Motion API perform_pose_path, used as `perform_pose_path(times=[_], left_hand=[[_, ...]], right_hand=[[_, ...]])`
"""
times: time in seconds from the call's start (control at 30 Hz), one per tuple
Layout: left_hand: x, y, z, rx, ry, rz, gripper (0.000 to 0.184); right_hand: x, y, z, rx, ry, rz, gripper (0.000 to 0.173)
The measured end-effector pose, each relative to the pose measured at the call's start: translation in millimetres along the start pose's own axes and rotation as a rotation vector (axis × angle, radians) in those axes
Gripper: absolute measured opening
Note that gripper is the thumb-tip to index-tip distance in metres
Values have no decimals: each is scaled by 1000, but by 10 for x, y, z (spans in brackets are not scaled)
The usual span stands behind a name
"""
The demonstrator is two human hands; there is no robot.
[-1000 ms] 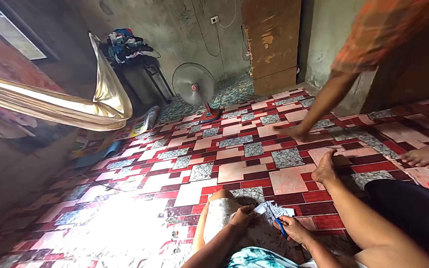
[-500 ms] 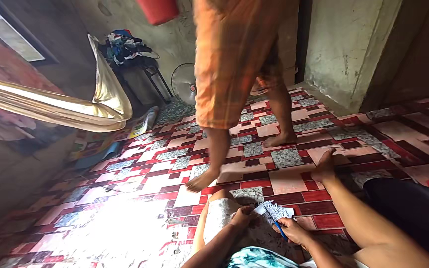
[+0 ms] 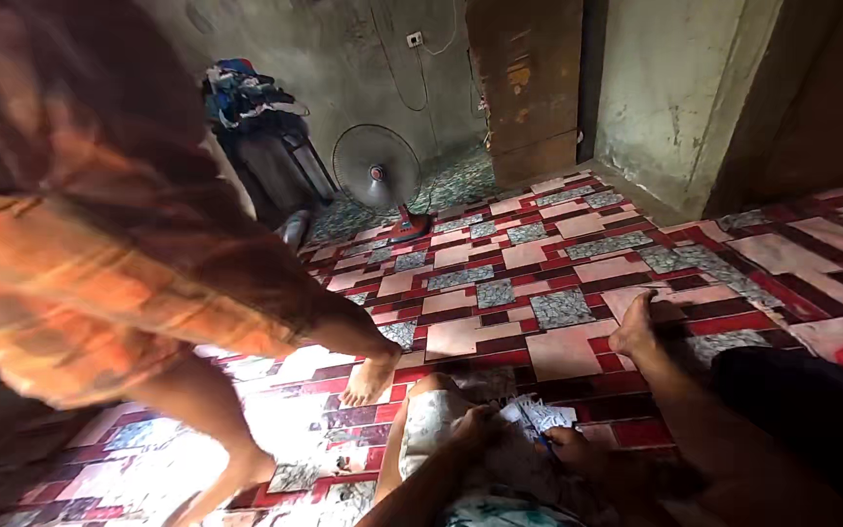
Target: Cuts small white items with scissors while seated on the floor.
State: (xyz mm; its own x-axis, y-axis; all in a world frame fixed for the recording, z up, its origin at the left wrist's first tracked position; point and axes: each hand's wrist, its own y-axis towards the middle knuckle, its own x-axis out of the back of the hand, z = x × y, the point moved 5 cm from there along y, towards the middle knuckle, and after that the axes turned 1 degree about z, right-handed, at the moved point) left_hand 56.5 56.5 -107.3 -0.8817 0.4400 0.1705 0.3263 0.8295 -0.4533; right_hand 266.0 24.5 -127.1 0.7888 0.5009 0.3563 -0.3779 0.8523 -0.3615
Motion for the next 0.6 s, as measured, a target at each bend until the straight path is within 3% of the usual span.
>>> perform_pose_path(times=[0.07,0.2,0.37,0.6], left_hand=[[-16,16,20,11,-64,-28,32],[13,19,21,-15,44,-13,36],[-31,14,3,12,-124,-35,28],[-32,33,11,33,-137,-3,23]], right_hand=[[-1,-10,3,-40,5,6,36],[-11,-50,20,-91,28,-13,34],[-58,-45,0,-153,144,14,38],[-71,-29,-26,-165,149,28,37]])
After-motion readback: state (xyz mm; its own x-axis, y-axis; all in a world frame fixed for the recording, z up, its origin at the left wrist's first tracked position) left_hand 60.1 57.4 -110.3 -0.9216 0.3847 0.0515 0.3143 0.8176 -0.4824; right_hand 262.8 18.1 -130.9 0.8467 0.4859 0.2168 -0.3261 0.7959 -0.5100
